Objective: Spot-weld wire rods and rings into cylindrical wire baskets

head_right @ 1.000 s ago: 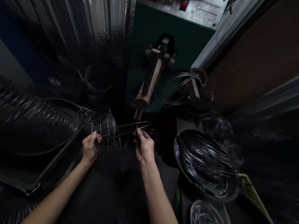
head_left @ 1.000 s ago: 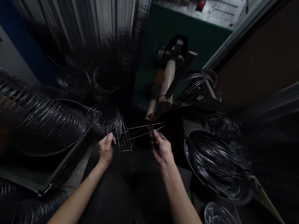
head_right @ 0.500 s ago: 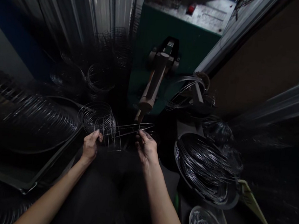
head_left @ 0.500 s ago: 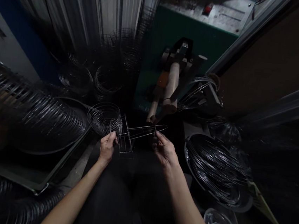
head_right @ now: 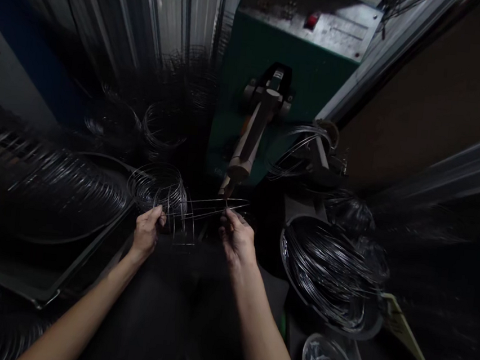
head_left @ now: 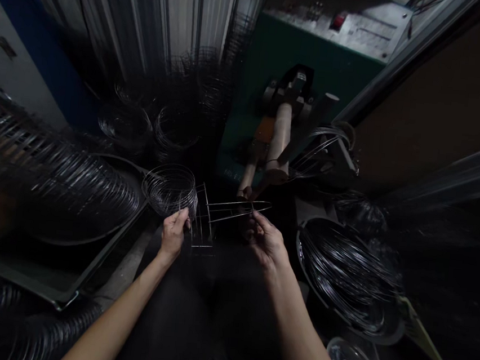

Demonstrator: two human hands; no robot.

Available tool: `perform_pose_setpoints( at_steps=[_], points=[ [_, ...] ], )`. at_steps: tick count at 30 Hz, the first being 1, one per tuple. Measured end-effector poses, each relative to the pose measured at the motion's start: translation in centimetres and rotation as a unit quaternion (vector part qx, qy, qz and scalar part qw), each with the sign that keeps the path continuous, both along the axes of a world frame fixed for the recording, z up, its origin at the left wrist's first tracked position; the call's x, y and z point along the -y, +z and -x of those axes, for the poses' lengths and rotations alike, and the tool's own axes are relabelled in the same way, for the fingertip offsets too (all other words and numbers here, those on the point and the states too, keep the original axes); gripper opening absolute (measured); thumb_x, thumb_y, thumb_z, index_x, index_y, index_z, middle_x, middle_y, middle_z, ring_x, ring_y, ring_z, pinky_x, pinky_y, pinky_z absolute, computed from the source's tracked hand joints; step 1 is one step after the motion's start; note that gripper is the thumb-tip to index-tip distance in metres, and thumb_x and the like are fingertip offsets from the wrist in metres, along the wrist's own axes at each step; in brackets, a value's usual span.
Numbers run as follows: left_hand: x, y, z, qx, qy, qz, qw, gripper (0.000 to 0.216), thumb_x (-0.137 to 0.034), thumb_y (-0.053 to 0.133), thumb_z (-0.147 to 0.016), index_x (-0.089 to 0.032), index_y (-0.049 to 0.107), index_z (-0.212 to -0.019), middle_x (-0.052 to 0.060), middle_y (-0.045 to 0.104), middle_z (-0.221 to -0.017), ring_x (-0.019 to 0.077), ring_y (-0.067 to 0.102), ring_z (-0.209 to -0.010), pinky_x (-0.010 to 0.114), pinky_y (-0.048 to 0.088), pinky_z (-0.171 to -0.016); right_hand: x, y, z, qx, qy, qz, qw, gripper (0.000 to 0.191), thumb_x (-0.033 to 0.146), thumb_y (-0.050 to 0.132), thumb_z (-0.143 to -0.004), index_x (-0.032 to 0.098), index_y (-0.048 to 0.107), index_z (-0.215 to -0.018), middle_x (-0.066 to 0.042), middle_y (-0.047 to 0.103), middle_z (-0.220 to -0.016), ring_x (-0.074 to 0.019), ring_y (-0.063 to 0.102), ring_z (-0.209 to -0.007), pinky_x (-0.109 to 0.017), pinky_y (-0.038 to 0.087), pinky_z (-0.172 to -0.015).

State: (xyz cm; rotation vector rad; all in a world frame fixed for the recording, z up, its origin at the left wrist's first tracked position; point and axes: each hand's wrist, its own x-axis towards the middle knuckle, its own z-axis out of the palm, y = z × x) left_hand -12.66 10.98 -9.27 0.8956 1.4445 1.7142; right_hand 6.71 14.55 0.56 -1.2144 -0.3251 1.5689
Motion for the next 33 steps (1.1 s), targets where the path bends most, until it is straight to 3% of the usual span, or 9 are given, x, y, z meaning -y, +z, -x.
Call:
perform_pose_setpoints(
  at_steps=[5,10,15,20,33],
  points=[
    [-0.4,0.2,0.0,0.005,0.012,0.005,1.0,0.042,-0.044,0.054,-0.083,-0.016,0.049,-0.051,-0.001,0.045,-0.054,0.0105,0.041,-0.054,0.025,0.032,-0.06,-0.3,-0.2,0.1,0.021,0.019,-0.018,0.999,0.026,0.017,0.081,-0.056,0.016,0.062,-0.073,0.003,0.06,-0.057,-0.0071,0.054,-0.049,-0.015,0.041,-0.04],
    [-0.5,0.6,-0.1,0.028,0.013,0.008,1.0,0.042,-0.043,0.056,-0.081,-0.016,0.048,-0.05,-0.001,0.045,-0.052,0.01,0.04,-0.053,0.025,0.033,-0.058,-0.5,0.4,0.6,0.001,-0.019,0.021,1.0,0.017,0.011,0.076,-0.06,0.014,0.063,-0.071,0.003,0.062,-0.058,-0.0053,0.055,-0.049,-0.013,0.04,-0.039],
    [-0.3,1.1,-0.7,0.097,0.013,0.022,0.995,0.042,-0.042,0.059,-0.078,-0.015,0.046,-0.049,-0.002,0.043,-0.051,0.0084,0.037,-0.051,0.023,0.031,-0.054,-0.3,0.6,0.7,-0.019,0.0,0.01,1.0,0.017,0.01,0.076,-0.063,0.015,0.063,-0.072,0.004,0.064,-0.062,-0.0034,0.056,-0.05,-0.011,0.041,-0.04],
    [-0.3,1.2,-1.4,0.167,0.021,0.011,0.986,0.042,-0.042,0.063,-0.074,-0.016,0.042,-0.049,-0.004,0.037,-0.049,0.0073,0.032,-0.049,0.022,0.029,-0.051,1.0,-0.5,-0.4,-0.023,-0.003,0.005,1.0,0.018,0.018,0.078,-0.066,0.015,0.063,-0.075,0.003,0.064,-0.065,-0.0042,0.056,-0.05,-0.012,0.042,-0.041],
    [-1.3,1.7,-1.3,0.161,0.038,-0.012,0.986,0.044,-0.043,0.063,-0.073,-0.017,0.04,-0.046,-0.004,0.034,-0.047,0.0071,0.031,-0.048,0.022,0.027,-0.049,3.7,-1.4,-3.5,0.01,-0.037,0.052,0.998,0.019,0.009,0.078,-0.061,0.017,0.067,-0.075,0.003,0.065,-0.066,-0.0041,0.056,-0.049,-0.011,0.042,-0.038]
  ],
)
